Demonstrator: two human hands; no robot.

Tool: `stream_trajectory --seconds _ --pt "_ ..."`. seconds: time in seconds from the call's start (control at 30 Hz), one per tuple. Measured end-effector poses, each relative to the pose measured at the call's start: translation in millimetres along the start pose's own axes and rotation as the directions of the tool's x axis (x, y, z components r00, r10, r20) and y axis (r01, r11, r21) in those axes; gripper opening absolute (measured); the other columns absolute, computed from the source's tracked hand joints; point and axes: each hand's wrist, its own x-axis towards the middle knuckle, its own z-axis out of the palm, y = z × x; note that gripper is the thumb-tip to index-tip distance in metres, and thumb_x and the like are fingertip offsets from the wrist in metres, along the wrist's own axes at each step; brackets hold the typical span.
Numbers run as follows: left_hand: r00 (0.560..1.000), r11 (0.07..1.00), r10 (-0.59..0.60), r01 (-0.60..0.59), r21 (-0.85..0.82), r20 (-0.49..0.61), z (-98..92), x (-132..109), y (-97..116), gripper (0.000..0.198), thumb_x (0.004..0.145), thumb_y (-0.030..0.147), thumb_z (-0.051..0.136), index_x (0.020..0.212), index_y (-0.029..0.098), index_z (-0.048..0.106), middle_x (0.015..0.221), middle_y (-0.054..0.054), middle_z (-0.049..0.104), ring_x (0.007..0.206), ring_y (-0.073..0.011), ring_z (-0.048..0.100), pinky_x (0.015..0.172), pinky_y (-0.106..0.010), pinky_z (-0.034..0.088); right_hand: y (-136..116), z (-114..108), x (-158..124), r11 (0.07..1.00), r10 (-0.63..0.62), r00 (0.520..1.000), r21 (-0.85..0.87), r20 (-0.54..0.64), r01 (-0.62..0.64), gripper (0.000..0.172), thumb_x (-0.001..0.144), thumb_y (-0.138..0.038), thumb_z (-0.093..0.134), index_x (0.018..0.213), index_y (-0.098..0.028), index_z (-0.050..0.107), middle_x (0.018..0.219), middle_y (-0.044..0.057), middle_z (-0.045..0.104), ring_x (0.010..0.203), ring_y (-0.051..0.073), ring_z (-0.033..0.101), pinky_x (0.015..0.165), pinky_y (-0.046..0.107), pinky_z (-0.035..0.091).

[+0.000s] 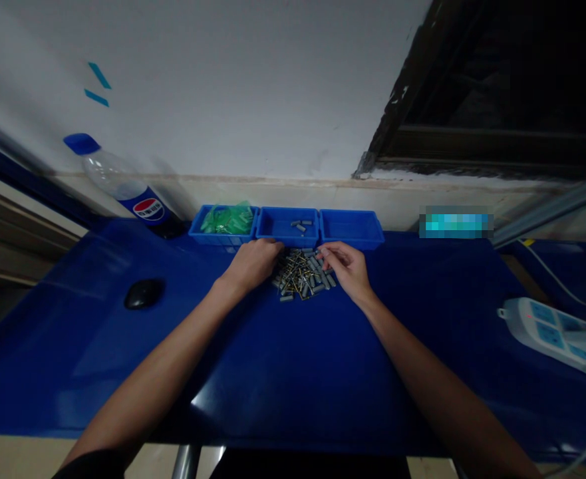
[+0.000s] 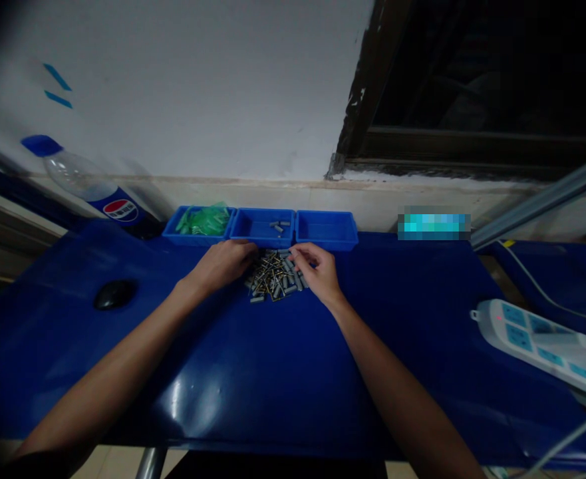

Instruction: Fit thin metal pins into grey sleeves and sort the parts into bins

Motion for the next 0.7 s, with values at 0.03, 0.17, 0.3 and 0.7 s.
stream_trajectory --seconds 0.03,0.17,0.3,0.7 --pt "1.000 1.000 0.000 0.000 0.001 0.005 0.8 0.2 0.2 0.025 0.098 0.008 0.051 0.110 0.016 0.071 0.107 -0.015 0.077 0.093 -0.0284 0.076 0.077 -0.034 0.056 -1.0 0.1 -0.2 1.000 0.003 1.000 -0.004 0.001 -0.003 0.025 0.093 -0.048 0.073 0.099 -0.023 0.076 0.087 0.005 0.079 0.066 0.018 0.069 0.067 0.035 0.057" --pt "1.000 1.000 0.011 -0.011 0.006 -0.008 1.1 0.1 2.2 0.031 0.098 0.007 0.049 0.120 0.017 0.068 0.107 -0.015 0.076 0.095 -0.0284 0.076 0.079 -0.036 0.057 -8.9 2.7 3.1 1.000 -0.008 0.999 0.001 0.036 0.008 0.022 0.093 -0.044 0.072 0.098 -0.023 0.076 0.085 0.005 0.078 0.064 0.017 0.068 0.066 0.035 0.056" --pt "0.998 1.000 0.005 -0.006 -0.019 -0.057 -6.7 -2.5 3.4 0.032 0.097 0.005 0.049 0.121 0.015 0.068 0.108 -0.016 0.073 0.090 -0.0272 0.075 0.079 -0.037 0.057 -22.4 7.3 14.4 0.999 0.000 0.992 -0.039 0.124 0.005 0.021 0.093 -0.043 0.071 0.096 -0.023 0.075 0.081 0.004 0.077 0.063 0.017 0.068 0.063 0.034 0.054" --pt "0.931 0.802 0.005 -0.221 -0.555 -0.365 -11.2 -2.5 9.8 0.014 0.091 0.017 0.070 0.105 0.015 0.069 0.094 -0.006 0.077 0.086 -0.0169 0.074 0.080 -0.028 0.059 -23.0 27.8 25.3 0.976 0.166 0.946 0.088 0.277 -0.197 0.028 0.080 -0.041 0.084 0.101 -0.024 0.076 0.077 0.002 0.077 0.069 0.019 0.074 0.069 0.037 0.061"
